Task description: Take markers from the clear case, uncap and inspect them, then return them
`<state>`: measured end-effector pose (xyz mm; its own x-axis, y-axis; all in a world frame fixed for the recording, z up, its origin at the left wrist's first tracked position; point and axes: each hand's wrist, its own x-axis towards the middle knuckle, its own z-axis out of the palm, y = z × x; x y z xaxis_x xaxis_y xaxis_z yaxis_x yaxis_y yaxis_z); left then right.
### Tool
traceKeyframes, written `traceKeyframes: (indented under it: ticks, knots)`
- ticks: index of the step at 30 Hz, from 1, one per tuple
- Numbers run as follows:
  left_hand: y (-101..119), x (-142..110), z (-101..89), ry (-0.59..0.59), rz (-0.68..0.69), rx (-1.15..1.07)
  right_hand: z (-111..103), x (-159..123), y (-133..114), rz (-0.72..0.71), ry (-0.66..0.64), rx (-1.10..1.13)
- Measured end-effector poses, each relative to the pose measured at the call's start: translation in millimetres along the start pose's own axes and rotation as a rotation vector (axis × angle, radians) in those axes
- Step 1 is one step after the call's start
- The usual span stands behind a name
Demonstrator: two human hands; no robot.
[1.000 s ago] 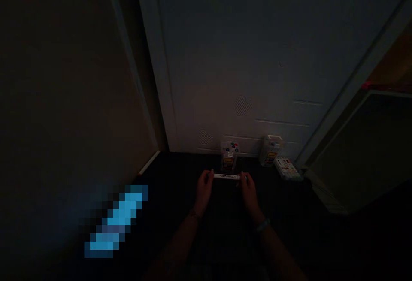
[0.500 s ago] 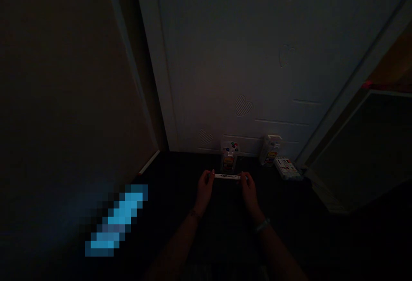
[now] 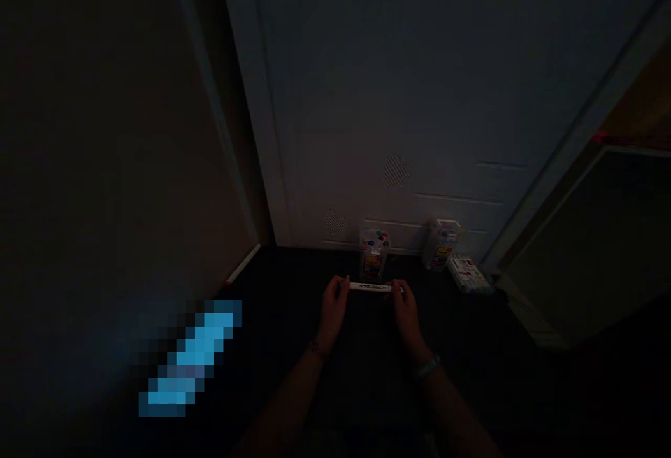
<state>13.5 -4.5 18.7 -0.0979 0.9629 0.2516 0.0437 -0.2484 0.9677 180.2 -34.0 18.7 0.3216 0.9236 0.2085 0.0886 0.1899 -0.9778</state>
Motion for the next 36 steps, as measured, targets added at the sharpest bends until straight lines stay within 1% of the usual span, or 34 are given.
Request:
traceKeyframes:
  ticks: [6,12,18,26,31,36]
  knots:
    - [1,1,0.5,-0.013,0.003,-0.005,1,-2,-2,-0.008,0.011,0.006]
    - [3,1,0.2,0.000,-0.016,-0.015,1,-2,-4,0.009,0.014,0.010]
    - [7,-1,-0.3,0.003,-0.038,0.008,2,-2,-3,0.063,0.004,0.034]
    - [10,-3,-0.3,0.019,-0.064,0.009,1,-4,-9,0.062,-0.019,0.028]
    - [9,-3,-0.1,-0.002,-0.063,-0.012,0,-5,-10,0.030,-0.013,0.025]
    - [13,-4,-0.6,0.008,-0.090,-0.009,1,-4,-7,0.057,-0.004,0.020]
